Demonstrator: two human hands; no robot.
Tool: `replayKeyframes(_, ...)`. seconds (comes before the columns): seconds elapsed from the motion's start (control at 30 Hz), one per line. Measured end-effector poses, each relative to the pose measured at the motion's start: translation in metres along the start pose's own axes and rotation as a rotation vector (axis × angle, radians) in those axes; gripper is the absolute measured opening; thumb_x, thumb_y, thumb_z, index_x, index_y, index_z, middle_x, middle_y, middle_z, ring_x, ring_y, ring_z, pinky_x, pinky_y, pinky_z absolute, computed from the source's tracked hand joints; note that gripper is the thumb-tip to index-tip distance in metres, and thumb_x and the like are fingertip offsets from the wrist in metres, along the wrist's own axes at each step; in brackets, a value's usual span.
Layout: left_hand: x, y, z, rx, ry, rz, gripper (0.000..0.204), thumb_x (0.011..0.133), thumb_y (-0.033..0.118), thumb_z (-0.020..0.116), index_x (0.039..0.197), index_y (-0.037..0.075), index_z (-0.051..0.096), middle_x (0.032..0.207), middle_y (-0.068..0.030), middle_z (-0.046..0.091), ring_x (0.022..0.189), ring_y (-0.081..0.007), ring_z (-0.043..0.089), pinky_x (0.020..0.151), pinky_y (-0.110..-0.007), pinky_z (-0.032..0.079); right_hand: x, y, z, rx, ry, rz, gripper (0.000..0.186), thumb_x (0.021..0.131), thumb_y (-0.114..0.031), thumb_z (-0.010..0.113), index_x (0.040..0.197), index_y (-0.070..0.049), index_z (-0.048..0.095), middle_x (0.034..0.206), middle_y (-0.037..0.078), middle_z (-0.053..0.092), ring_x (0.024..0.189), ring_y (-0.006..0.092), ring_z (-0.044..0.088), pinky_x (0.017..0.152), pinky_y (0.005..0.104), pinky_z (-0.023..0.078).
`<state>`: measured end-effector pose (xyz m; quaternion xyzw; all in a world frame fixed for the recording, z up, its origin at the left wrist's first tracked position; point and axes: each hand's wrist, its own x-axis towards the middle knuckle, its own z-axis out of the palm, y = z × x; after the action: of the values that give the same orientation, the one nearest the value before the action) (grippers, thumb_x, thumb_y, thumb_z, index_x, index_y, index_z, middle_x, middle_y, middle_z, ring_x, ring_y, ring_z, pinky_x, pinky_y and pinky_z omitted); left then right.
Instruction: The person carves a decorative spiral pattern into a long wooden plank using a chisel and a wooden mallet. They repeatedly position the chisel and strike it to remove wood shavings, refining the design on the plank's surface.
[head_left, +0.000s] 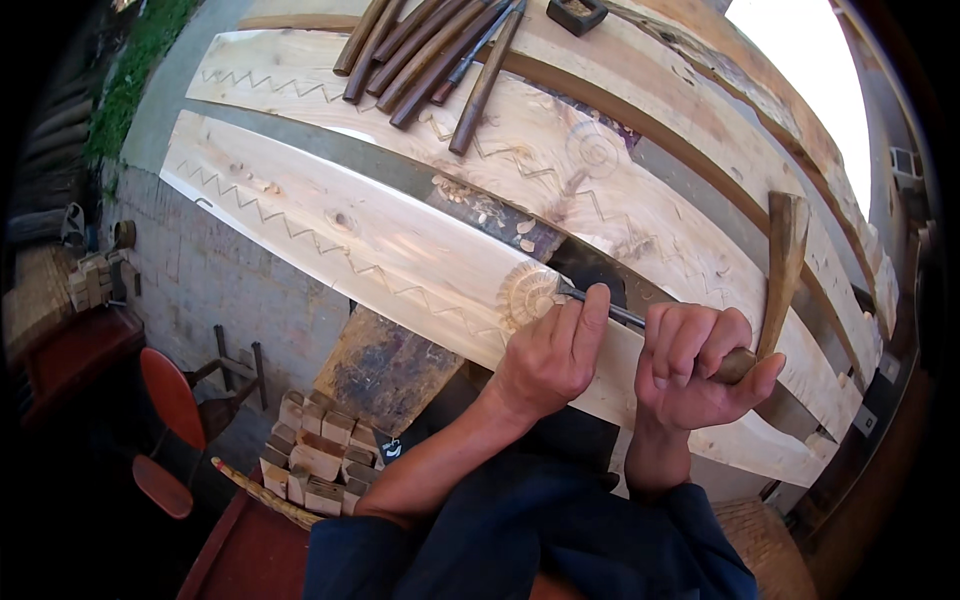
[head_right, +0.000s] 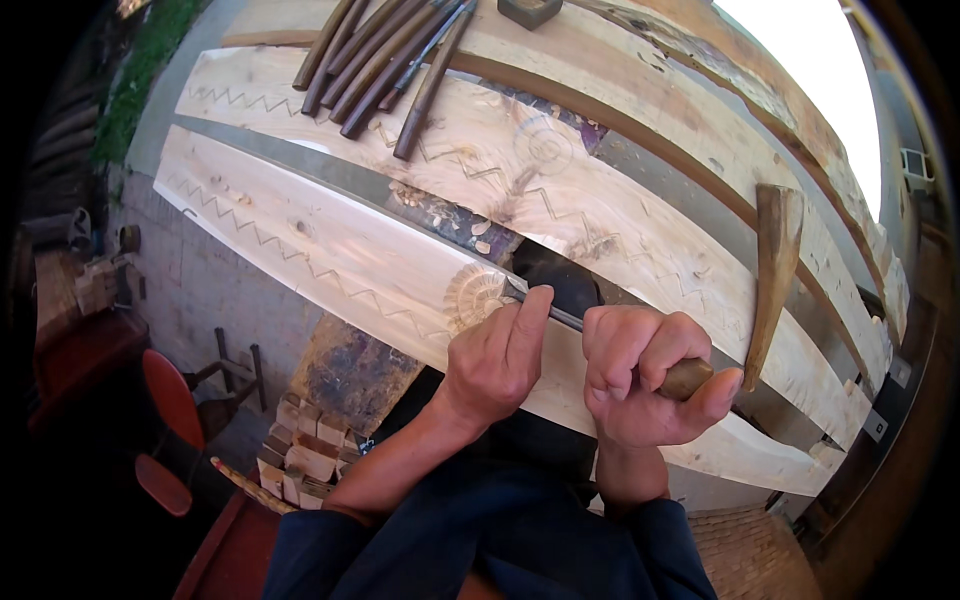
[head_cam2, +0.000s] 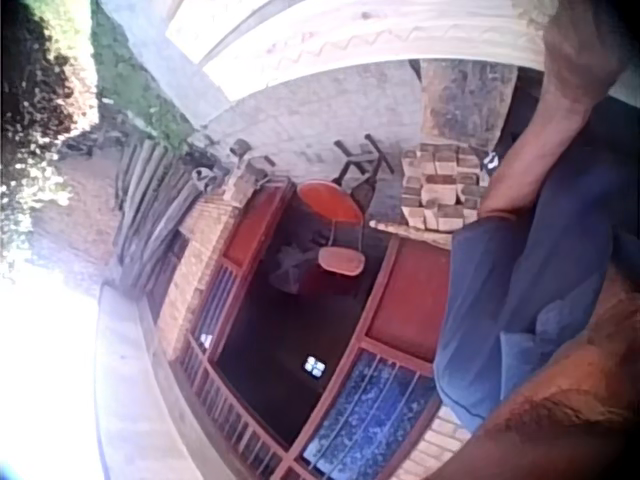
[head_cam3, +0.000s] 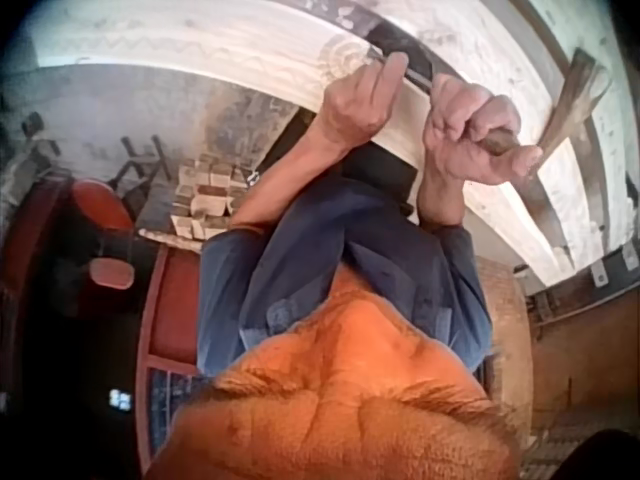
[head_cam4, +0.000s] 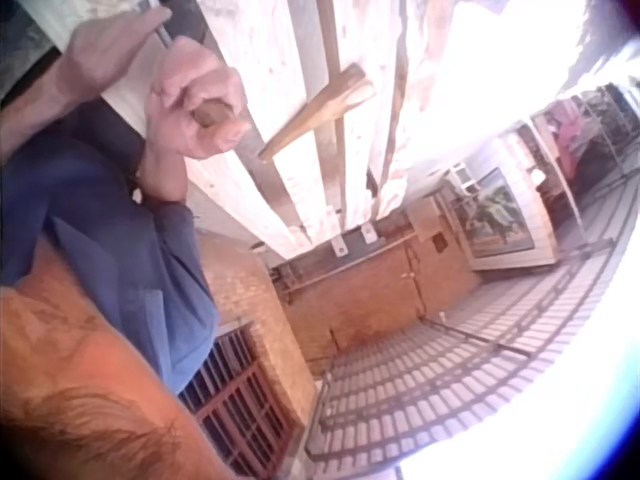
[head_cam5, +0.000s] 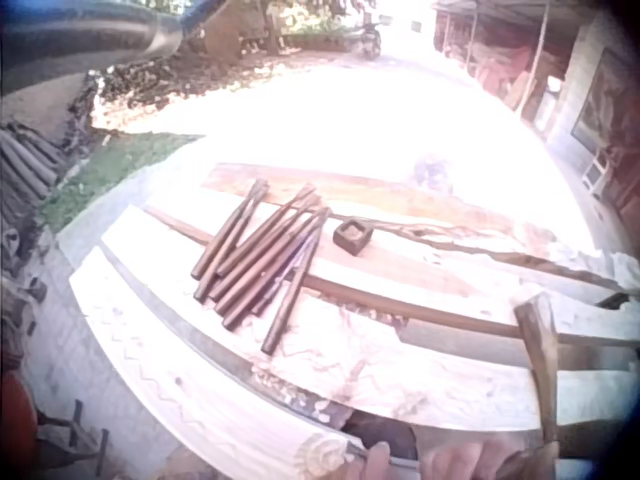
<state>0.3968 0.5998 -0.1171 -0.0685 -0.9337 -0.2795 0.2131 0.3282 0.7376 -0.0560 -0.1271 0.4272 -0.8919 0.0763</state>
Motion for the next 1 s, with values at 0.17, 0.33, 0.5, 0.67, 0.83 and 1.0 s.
replayKeyframes(0.17,0.0045,0.0020,-0.0022,-0.010,-0.007,-0.048,0.048,0.091,-0.001,0.068,0.137,-0.013,0.064,0.083,-0.0074,0.057,0.065,-0.0174,0.061,0.053,-0.030,0.053,-0.0011,0.0044,0.0001,0.014,0.043,0.000,0.071,0.113,-0.073,0.031,0.076,-0.013,0.041,0.060,0.006,0.053,0.046,0.0151,0.039,0.052,0.0319,0.032)
replayKeyframes(0.33,0.0040,0.0022,-0.0023,-0.003,-0.025,-0.073,0.047,0.092,0.000,0.069,0.137,-0.014,0.064,0.083,-0.0075,0.057,0.066,-0.0174,0.062,0.053,-0.030,0.053,0.0009,0.0071,-0.0010,0.039,0.058,0.020,0.071,0.113,-0.072,0.031,0.075,-0.013,0.041,0.060,0.007,0.053,0.046,0.0151,0.039,0.053,0.0318,0.032)
replayKeyframes(0.5,0.0034,0.0020,-0.0018,-0.005,-0.033,-0.076,0.048,0.091,-0.001,0.069,0.137,-0.014,0.064,0.082,-0.0075,0.056,0.066,-0.0176,0.061,0.053,-0.030,0.053,0.0006,0.0081,0.0004,0.035,0.069,0.023,0.071,0.113,-0.072,0.032,0.075,-0.013,0.041,0.060,0.007,0.052,0.046,0.0152,0.039,0.053,0.0317,0.033)
replayKeyframes(0.67,0.0026,0.0017,-0.0010,-0.002,-0.038,-0.076,0.049,0.091,-0.001,0.068,0.138,-0.014,0.063,0.083,-0.0075,0.056,0.067,-0.0178,0.061,0.054,-0.030,0.054,0.0004,0.0084,0.0001,0.023,0.063,0.022,0.070,0.114,-0.072,0.032,0.076,-0.013,0.041,0.060,0.007,0.052,0.046,0.0152,0.039,0.053,0.0316,0.033)
replayKeyframes(0.83,0.0037,0.0015,-0.0008,-0.005,-0.037,-0.073,0.049,0.091,-0.001,0.068,0.138,-0.014,0.063,0.083,-0.0077,0.056,0.067,-0.0181,0.062,0.055,-0.030,0.054,0.0007,0.0093,-0.0010,0.034,0.084,0.018,0.070,0.114,-0.071,0.030,0.076,-0.013,0.041,0.060,0.006,0.051,0.046,0.0153,0.039,0.052,0.0316,0.033)
replayKeyframes(1.0,0.0047,0.0015,-0.0023,-0.015,-0.057,-0.084,0.050,0.090,-0.001,0.068,0.138,-0.014,0.063,0.083,-0.0078,0.056,0.067,-0.0181,0.062,0.055,-0.031,0.054,0.0031,0.0096,-0.0023,0.055,0.096,0.024,0.069,0.115,-0.068,0.028,0.076,-0.013,0.041,0.060,0.006,0.050,0.046,0.0155,0.038,0.052,0.0318,0.033)
